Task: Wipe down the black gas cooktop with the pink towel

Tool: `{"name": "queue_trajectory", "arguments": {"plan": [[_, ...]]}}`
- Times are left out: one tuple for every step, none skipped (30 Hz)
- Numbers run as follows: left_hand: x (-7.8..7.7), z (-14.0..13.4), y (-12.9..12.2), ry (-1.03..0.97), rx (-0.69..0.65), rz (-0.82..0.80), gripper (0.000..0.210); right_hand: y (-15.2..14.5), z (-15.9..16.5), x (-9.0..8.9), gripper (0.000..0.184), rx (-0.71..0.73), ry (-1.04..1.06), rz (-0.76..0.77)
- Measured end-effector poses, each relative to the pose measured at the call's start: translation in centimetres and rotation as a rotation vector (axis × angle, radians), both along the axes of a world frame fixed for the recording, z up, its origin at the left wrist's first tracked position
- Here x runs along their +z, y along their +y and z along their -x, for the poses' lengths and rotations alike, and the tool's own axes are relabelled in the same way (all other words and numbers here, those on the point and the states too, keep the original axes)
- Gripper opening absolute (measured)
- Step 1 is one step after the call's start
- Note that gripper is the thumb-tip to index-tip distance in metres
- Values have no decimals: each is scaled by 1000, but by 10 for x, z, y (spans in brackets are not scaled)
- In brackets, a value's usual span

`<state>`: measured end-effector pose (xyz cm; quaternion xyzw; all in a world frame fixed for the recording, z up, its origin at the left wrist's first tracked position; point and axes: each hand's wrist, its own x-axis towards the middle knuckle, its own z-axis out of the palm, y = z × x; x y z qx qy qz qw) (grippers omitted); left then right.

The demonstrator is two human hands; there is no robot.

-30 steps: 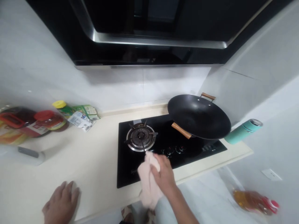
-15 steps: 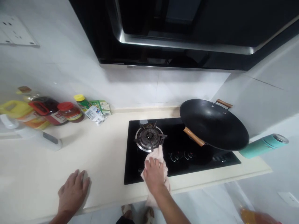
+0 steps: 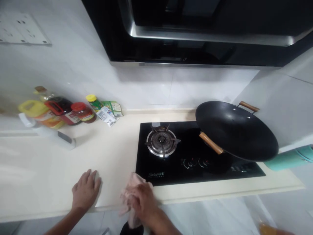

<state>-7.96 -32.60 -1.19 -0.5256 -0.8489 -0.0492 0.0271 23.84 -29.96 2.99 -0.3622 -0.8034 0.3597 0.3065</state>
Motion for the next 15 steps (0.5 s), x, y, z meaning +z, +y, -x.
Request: {"name": "queue_trajectory", "arguments": {"plan": [[0,-1,0,4,0,-7,56,4,-10,14,28,-35,42,28],[0,-1,-1,5,2,-12,55,10,-21,28,29,-64,61,43],[0,-2,-1,5,2,-17,55,17,-31,40,30,-81,60,41],[0,-2,-2,4,1,-20,55,25,-41,50,31,-92,32,29],[0,-2,-2,-1,1,-22,54,32,-50,56,32,-97,-24,13],[0,-3,-3,-7,-2,-24,54,38,-58,57,34,-105,-106,-4],[0,-3,-3,-13,-6,-25,54,43,-65,53,37,-122,-204,-22],[-1,-3,-4,-18,-7,-25,54,47,-71,45,41,-147,-308,-41],[-1,-3,-4,-23,-8,-24,53,48,-75,33,46,-171,-405,-60],[-1,-3,-5,-25,-9,-24,53,48,-78,19,50,-191,-486,-80],[-2,-3,-5,-24,-11,-23,53,46,-79,5,53,-205,-546,-102],[-2,-3,-6,-21,-14,-22,53,43,-77,-8,55,-216,-590,-119],[-3,-3,-6,-17,-16,-23,53,39,-73,-19,57,-227,-624,-126],[-3,-3,-6,-13,-19,-23,53,35,-65,-27,59,-244,-648,-122],[-3,-3,-6,-9,-21,-22,53,30,-55,-32,61,-258,-663,-107]]}}
